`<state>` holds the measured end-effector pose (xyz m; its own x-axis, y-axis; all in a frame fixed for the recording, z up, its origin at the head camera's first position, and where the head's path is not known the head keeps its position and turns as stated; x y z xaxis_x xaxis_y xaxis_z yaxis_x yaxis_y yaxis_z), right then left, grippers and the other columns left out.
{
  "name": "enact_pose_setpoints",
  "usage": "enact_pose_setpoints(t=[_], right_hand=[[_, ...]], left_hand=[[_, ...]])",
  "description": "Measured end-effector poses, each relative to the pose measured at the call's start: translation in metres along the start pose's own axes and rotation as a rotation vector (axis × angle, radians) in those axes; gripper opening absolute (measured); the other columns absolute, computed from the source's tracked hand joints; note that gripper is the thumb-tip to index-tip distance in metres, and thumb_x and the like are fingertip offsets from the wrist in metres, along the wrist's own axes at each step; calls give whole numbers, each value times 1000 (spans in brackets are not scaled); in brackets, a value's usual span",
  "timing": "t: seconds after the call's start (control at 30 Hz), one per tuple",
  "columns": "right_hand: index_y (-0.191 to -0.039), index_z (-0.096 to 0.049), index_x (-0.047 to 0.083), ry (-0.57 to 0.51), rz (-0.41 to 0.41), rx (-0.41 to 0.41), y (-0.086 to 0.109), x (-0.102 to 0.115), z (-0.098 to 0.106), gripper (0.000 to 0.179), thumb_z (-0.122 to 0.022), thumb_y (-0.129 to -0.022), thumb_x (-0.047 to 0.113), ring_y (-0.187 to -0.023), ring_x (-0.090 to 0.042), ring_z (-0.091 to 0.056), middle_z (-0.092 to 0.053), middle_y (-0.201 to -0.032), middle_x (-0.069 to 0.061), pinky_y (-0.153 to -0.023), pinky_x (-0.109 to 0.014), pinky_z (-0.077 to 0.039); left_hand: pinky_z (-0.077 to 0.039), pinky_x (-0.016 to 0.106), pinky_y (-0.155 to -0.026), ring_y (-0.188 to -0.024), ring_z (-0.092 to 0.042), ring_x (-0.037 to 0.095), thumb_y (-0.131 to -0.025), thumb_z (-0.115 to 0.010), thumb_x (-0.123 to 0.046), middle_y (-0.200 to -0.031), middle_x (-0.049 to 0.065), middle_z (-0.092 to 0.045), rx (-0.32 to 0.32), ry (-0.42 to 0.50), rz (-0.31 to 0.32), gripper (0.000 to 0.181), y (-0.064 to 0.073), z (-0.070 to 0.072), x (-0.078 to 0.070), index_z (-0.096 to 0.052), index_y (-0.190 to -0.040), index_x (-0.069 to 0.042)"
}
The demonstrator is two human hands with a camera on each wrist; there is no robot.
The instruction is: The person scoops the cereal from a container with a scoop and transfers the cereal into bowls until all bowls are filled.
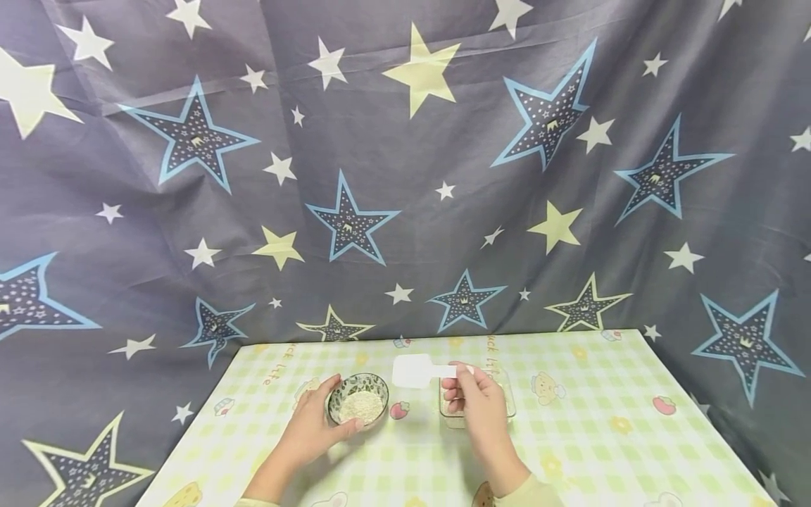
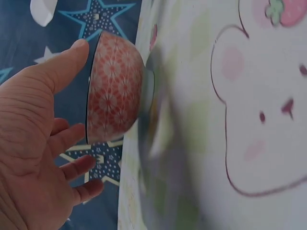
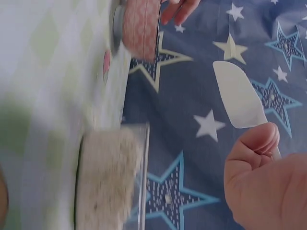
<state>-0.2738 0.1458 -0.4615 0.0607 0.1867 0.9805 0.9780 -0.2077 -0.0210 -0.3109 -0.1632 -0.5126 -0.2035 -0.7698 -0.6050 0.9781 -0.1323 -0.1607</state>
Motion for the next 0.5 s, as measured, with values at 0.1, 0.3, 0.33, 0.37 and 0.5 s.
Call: enact_pose_setpoints(t=[0.1,0.3,0.33,0.37,0.5], right_hand=[[-135,-61,-11,10,1,-12,0,5,19,40,-49,-115,21,-72,-6,-66,-75,-82,7,-63,-20,-58],[-138,-59,-10,48,-3,-41,0,11,57,42,-47,-116,24,-73,-5,-67,-75,-83,9,-63,-20,-59],[-138,-59,-10,57,-5,-45,0,11,62,43,-48,-116,24,-73,-5,-67,-75,-83,9,-63,-20,-59],[-138,-59,-10,66,-8,-48,0,11,68,43,-48,-116,25,-73,-5,-67,-76,-84,9,-64,-20,-59],[-140,-57,-10,98,-25,-59,0,11,86,45,-48,-116,28,-74,-5,-67,-76,-86,8,-65,-21,-59]], left_hand=[[-41,72,-118,-146,-47,46,-79,-89,-60,-156,18,-57,-16,-2,-22,108,-1,-1,-8,-44,-162,-9],[-40,76,-117,-150,-43,47,-81,-90,-55,-159,19,-53,-10,20,-51,103,0,-5,-26,-44,-163,-14],[-40,76,-117,-150,-43,46,-82,-90,-54,-159,19,-54,-7,20,-62,101,0,-6,-30,-44,-163,-14],[-40,77,-117,-150,-43,47,-82,-90,-53,-159,19,-54,-9,21,-79,99,-1,-8,-33,-45,-162,-14],[-39,76,-117,-149,-44,44,-84,-89,-52,-158,16,-56,3,19,-152,96,-2,-17,-49,-47,-161,-12]])
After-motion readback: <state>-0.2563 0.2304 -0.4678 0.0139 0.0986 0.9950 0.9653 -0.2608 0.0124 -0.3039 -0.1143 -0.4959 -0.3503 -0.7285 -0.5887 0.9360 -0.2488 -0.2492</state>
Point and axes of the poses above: each hand's wrist, its own y-axis away from the middle knuckle, its own z-axis out of the back of the hand, x = y × z, the point moved 5 cm from there along -y, towards the middle knuckle
